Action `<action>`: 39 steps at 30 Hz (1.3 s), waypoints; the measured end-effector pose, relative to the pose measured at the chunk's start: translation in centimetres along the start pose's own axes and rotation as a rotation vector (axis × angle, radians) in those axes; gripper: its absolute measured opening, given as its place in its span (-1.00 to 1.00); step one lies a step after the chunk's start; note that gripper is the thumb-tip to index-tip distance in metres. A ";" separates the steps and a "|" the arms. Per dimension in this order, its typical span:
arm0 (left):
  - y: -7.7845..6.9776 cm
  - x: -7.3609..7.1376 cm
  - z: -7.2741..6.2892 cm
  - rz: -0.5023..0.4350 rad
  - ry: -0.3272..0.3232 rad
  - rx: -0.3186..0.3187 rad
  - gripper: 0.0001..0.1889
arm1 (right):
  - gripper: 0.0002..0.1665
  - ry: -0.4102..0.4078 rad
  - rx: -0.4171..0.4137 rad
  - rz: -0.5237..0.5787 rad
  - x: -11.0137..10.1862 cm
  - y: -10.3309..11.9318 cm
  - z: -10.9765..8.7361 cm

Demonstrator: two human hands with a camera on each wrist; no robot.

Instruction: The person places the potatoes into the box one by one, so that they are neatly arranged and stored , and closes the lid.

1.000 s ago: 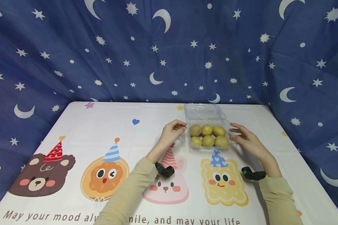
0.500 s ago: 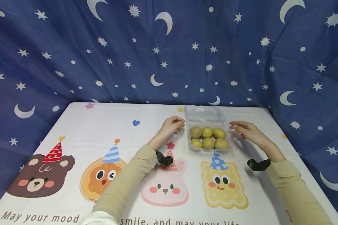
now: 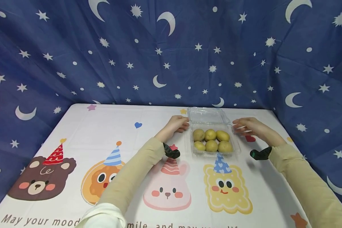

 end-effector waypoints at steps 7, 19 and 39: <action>-0.5 0.3 0.4 -0.024 0.013 0.012 -0.64 | -0.31 0.017 0.011 0.036 0.1 -0.3 1.0; -0.8 0.6 0.0 -0.035 -0.001 0.003 -0.68 | -0.35 -0.058 0.029 0.086 0.4 -0.6 1.5; -2.5 0.0 -1.3 -0.075 -0.006 0.060 -0.70 | -0.32 -0.119 -0.070 0.176 0.1 1.3 0.4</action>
Point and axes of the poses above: each hand's wrist, its own z-axis towards the middle knuckle, its own x-axis out of the palm, y = z × x, the point moved 8 cm from there along z, towards the middle knuckle, and after that the axes turned 13 degrees about -x, right-handed, at the moved point
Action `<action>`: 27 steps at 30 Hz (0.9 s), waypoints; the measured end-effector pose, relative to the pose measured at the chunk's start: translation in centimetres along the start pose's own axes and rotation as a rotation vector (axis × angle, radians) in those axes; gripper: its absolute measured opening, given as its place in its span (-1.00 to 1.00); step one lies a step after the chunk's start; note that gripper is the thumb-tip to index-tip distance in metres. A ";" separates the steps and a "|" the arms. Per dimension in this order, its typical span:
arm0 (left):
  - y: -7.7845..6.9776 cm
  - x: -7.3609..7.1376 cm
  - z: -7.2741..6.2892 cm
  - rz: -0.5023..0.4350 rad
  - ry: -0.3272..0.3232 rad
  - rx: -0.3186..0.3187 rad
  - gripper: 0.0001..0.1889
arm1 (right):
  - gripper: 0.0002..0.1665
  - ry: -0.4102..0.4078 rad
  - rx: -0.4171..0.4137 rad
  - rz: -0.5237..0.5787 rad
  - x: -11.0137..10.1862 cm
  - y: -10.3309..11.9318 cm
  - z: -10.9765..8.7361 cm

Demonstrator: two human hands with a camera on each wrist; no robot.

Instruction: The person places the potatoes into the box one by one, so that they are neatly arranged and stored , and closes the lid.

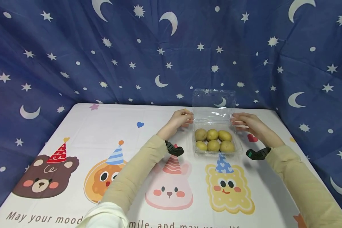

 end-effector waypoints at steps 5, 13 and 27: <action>-0.1 0.0 -0.4 -0.024 0.019 0.007 -0.70 | -0.28 -0.022 -0.016 0.053 0.2 0.7 -0.2; -0.5 0.1 -1.4 -0.023 0.050 0.022 -0.71 | -0.22 -0.070 -0.067 0.158 0.0 1.5 -1.8; -0.5 0.1 -4.2 0.043 0.018 0.139 -0.66 | -0.45 -0.137 -0.221 0.323 0.4 2.9 -5.3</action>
Point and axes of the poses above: each hand's wrist, its own z-axis towards the middle knuckle, its own x-axis out of the palm, y = z × x, the point moved 8 cm from there along z, towards the middle knuckle, and after that the axes turned 13 degrees about -x, right-handed, at the moved point
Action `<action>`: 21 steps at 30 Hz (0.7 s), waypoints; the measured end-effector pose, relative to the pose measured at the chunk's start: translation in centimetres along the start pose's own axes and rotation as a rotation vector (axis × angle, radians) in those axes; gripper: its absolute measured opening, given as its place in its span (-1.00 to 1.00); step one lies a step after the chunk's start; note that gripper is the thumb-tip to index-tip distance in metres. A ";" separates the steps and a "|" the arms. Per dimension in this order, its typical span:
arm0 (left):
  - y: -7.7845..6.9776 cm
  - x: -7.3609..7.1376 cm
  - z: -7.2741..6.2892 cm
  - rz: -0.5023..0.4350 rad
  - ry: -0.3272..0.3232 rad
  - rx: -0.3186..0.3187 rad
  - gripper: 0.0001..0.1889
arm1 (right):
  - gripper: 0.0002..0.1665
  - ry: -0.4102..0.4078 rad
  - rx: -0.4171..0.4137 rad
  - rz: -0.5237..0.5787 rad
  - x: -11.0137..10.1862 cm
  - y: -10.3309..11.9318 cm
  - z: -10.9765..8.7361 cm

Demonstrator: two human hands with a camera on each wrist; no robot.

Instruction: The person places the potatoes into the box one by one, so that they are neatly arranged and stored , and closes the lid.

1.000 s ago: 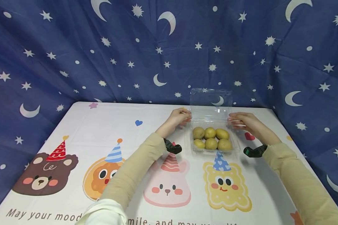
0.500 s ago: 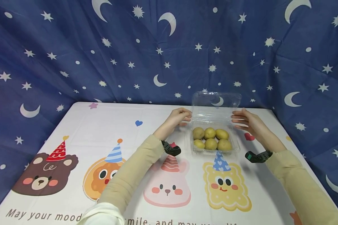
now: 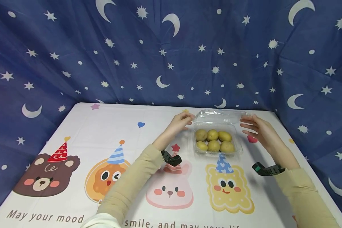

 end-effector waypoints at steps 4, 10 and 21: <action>0.2 0.1 -0.9 0.011 -0.007 0.040 -0.67 | -0.61 -0.021 -0.076 0.093 0.4 0.4 -1.0; 0.7 0.3 -2.0 0.031 -0.009 0.072 -0.68 | -0.68 -0.051 -0.145 0.143 1.0 0.6 -2.4; 1.5 1.2 -3.7 0.079 -0.017 0.141 -0.67 | -0.74 -0.112 -0.174 0.091 1.3 -0.1 -4.2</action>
Point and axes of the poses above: each hand's wrist, its own z-axis towards the middle knuckle, its own x-axis out of the palm, y = z × x, the point moved 8 cm from there along z, towards the middle knuckle, and after that the axes turned 13 degrees about -x, right-handed, at the moved point
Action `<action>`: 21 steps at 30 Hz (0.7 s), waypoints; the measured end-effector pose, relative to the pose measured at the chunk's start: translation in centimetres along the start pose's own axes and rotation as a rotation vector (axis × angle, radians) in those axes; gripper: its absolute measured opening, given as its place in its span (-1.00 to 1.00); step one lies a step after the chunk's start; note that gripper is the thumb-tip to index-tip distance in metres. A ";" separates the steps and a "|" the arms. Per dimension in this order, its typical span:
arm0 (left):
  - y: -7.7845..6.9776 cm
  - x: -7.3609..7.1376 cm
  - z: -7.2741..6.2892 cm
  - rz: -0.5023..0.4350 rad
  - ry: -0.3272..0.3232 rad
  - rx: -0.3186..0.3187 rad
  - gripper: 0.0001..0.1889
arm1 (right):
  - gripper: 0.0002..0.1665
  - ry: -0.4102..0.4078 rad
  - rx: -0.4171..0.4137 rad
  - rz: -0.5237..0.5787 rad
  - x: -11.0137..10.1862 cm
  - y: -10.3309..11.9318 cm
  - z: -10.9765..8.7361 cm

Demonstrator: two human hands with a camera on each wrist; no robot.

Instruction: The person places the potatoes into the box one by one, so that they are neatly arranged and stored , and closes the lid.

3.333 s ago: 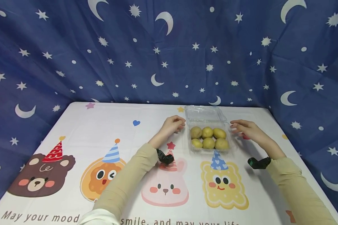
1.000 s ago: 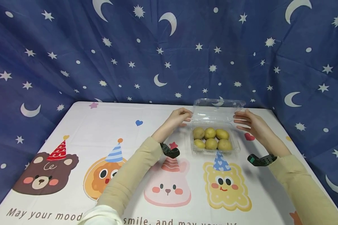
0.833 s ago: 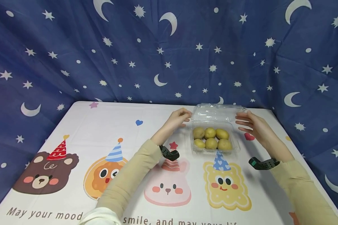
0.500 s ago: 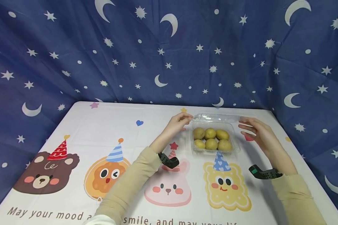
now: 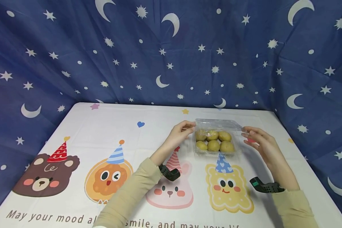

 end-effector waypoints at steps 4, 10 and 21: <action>0.0 0.1 -0.6 0.049 -0.054 0.042 -0.70 | -0.72 0.016 -0.026 0.011 0.2 -0.2 -0.5; 0.4 0.3 -1.0 0.046 -0.095 0.054 -0.71 | -0.72 0.005 -0.057 -0.005 0.1 -0.9 -1.2; 2.0 0.9 -1.3 -0.079 -0.068 -0.040 -0.63 | -0.64 -0.034 -0.085 -0.287 -0.5 -1.8 -2.1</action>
Point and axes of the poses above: each hand's wrist, its own z-axis towards the middle knuckle, its own x-axis out of the palm, y = z × x, the point moved 8 cm from there along z, towards the middle knuckle, and after that the axes turned 13 degrees about -x, right-handed, at the moved point
